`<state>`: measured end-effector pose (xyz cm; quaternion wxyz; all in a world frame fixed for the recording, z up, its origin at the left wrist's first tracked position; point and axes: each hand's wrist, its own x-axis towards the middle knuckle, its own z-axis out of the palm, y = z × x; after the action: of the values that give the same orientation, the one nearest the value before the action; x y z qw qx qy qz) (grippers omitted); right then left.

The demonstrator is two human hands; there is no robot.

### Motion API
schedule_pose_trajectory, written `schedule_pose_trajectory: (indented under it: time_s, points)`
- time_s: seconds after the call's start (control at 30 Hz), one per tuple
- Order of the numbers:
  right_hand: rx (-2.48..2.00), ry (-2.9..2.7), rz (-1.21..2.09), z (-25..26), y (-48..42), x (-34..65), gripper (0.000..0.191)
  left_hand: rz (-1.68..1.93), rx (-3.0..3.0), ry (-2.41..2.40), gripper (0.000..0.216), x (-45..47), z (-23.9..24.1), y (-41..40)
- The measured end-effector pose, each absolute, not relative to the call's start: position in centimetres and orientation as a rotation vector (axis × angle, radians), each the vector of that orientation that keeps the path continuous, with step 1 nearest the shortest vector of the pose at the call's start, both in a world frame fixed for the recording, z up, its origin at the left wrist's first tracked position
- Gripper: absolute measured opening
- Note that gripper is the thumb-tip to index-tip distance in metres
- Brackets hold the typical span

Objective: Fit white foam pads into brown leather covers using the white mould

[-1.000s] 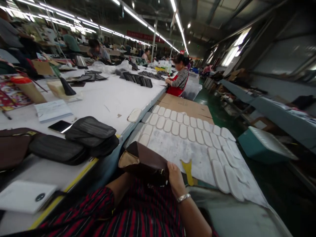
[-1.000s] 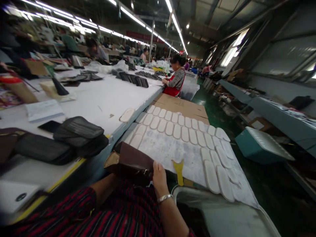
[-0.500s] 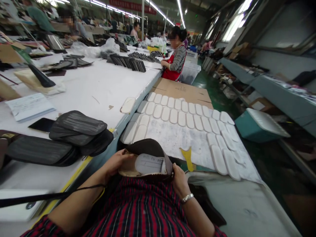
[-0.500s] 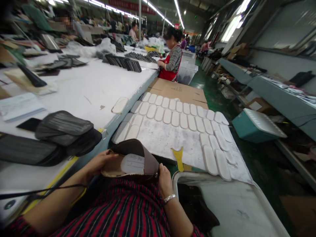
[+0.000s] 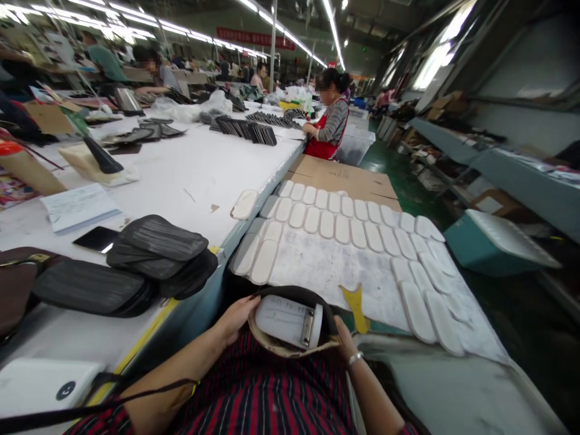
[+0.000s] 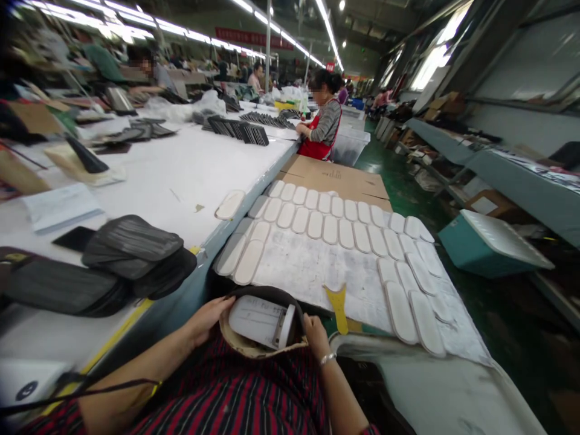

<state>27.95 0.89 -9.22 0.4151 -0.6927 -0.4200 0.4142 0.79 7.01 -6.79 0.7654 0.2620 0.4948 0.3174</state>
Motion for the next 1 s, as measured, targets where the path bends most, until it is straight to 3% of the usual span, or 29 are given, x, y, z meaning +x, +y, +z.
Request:
schedule_pose_trajectory:
  time_s: [0.17,0.27,0.4,0.53,0.6,0.8,1.0]
  points:
    - [-1.929,-1.404,0.667,-1.4,1.4,29.1,0.039,0.659,0.534,1.102,0.022,1.1,-6.3,7.2]
    - [-2.169,-1.659,0.641,2.3,0.8,27.6,0.058,0.669,0.488,1.11,0.021,1.3,-6.2,7.1]
    - [-2.385,-1.901,0.835,2.7,0.3,26.6,0.071,0.693,0.416,1.105,0.019,1.0,-7.0,6.9]
    - [-2.179,-1.595,1.545,1.5,0.2,27.5,0.066,0.666,0.331,1.014,0.019,1.0,-8.0,6.6]
    - [-2.081,-1.449,1.699,1.5,0.3,27.8,0.064,0.668,0.313,1.019,0.018,1.1,-8.0,6.5]
    - [-2.03,-1.599,1.579,3.3,2.8,24.7,0.03,0.684,0.439,1.015,0.017,1.2,-7.6,6.4]
    - [-2.157,-1.769,1.343,3.7,3.3,23.7,0.023,0.611,0.749,0.933,0.032,0.4,-8.4,6.6]
